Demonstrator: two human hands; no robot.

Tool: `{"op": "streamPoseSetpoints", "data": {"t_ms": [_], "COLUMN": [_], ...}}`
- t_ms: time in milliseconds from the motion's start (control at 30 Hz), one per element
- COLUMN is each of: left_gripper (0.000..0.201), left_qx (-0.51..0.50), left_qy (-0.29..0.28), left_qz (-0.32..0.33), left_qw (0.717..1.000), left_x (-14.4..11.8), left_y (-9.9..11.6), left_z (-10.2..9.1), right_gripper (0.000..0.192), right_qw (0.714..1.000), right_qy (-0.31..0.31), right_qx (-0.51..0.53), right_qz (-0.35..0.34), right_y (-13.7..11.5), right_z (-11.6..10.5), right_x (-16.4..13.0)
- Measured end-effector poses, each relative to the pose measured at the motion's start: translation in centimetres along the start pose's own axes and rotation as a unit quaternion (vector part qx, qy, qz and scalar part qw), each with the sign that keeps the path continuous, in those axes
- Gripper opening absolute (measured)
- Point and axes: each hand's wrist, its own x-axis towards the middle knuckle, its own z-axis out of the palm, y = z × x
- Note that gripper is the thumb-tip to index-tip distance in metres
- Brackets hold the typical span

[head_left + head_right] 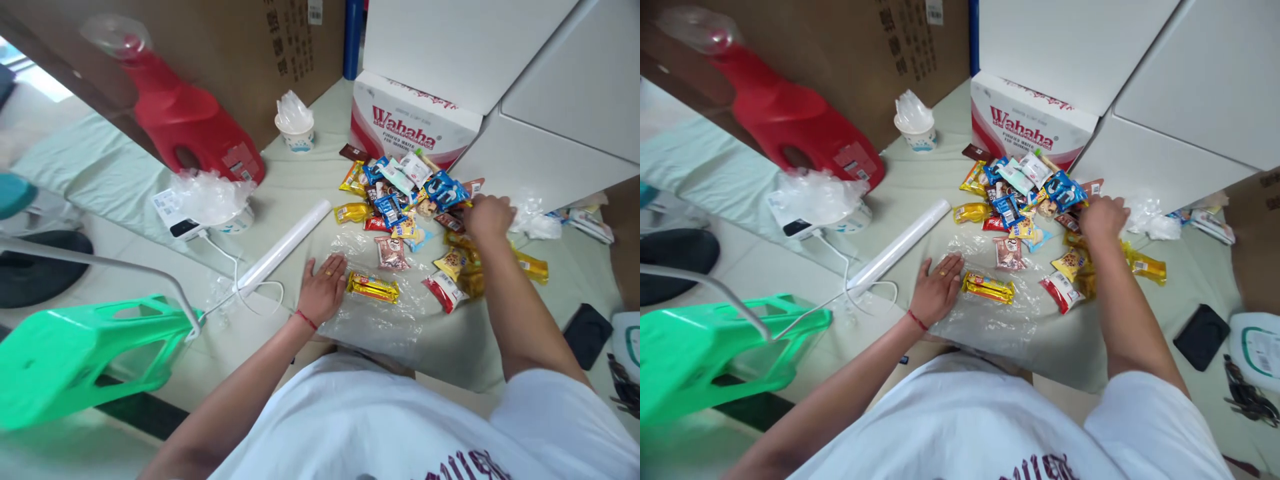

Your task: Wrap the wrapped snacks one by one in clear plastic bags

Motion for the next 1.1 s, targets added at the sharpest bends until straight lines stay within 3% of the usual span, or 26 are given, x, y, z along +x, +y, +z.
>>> {"op": "streamPoseSetpoints", "data": {"t_ms": [100,233,300,433,533,667,800,900,967,1100], "left_gripper": [0.05,0.05,0.05,0.051,0.051,0.049,0.043,0.041,0.042,0.042], "left_qx": [-0.007,-0.025,-0.037,-0.065,-0.073,-0.079,-0.101,-0.097,-0.101,-0.099], "left_qy": [0.004,0.004,0.004,0.007,0.011,0.031,0.113,0.163,0.137,0.003], "left_qz": [0.001,0.0,-0.002,-0.02,-0.03,-0.027,0.023,0.111,0.19,0.289], "left_qw": [1.0,1.0,0.999,0.998,0.997,0.996,0.988,0.976,0.967,0.952], "left_x": [-0.1,-0.1,-0.2,-0.2,-0.1,0.0,-0.8,-2.0,-2.9,-4.2], "left_y": [-0.1,-0.2,-0.3,-0.6,-0.9,-1.3,-2.0,-2.7,-3.2,-4.3], "left_z": [0.0,0.0,0.0,0.0,0.1,0.5,0.3,-0.5,-1.3,-3.5], "right_gripper": [0.042,0.044,0.04,0.033,0.033,0.03,0.024,0.02,0.022,0.05], "right_qw": [0.993,0.98,0.974,0.97,0.972,0.983,0.977,0.957,0.938,0.918], "right_qy": [0.075,0.153,0.107,-0.044,-0.059,-0.018,0.039,0.048,0.018,-0.076], "right_qx": [-0.045,0.113,0.197,0.218,0.183,0.128,0.146,0.209,0.243,0.201], "right_qz": [0.084,0.055,0.024,-0.1,-0.132,-0.131,-0.15,-0.194,-0.246,-0.334], "right_y": [-0.1,-3.8,-7.0,-12.5,-14.1,-14.2,-13.6,-12.4,-11.3,-10.0], "right_z": [-1.7,-2.2,-1.4,1.2,3.6,5.7,5.6,4.2,3.4,3.7], "right_x": [-5.2,-14.8,-19.4,-25.3,-26.4,-25.3,-24.6,-25.8,-27.4,-30.9]}}
